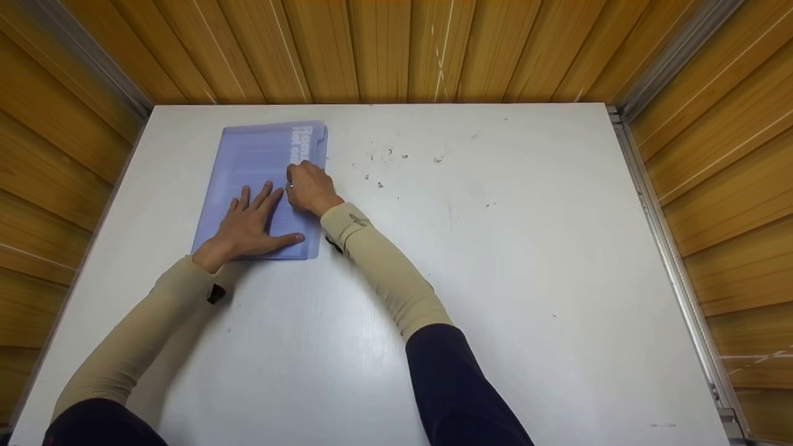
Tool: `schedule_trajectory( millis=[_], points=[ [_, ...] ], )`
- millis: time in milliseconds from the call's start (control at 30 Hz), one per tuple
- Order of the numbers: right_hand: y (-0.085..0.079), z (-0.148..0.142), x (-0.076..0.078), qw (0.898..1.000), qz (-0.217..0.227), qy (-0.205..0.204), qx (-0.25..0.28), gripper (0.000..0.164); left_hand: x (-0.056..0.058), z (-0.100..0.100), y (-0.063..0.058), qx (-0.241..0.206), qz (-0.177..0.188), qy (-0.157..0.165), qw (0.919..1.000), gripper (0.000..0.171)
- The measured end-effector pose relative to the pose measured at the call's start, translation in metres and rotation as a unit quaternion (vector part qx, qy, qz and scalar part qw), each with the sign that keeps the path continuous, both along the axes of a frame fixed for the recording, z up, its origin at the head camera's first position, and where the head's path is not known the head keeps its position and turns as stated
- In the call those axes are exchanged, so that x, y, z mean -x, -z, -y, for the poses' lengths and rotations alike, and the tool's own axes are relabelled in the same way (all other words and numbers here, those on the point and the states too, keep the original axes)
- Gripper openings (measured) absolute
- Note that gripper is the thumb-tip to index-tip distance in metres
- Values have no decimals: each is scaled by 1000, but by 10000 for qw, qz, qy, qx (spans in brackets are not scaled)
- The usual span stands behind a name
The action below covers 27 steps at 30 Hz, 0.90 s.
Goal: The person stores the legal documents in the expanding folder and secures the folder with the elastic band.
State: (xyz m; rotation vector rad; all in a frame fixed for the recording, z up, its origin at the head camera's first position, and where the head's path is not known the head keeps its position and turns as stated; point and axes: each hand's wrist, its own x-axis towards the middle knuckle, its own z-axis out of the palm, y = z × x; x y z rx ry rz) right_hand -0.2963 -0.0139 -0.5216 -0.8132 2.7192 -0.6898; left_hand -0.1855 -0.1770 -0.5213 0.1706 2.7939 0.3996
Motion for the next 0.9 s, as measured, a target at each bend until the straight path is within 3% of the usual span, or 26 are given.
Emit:
schedule_trajectory(
  millis=[267,500,733,900],
  points=[
    [-1,-9,-1,9991,272,-116,293,24,-2,-3,2,-38,84,-25,10000,126],
    [-7,-19,1,9985,171,-236,471,18,1,-2,-1,-55,17,-31,10000,126],
    [-12,-33,6,9983,199,-319,449,23,5,1,-5,-135,69,-23,9999,124],
    [-17,-51,11,9988,238,-152,404,30,8,1,-7,-245,26,-45,9997,120]
  ],
)
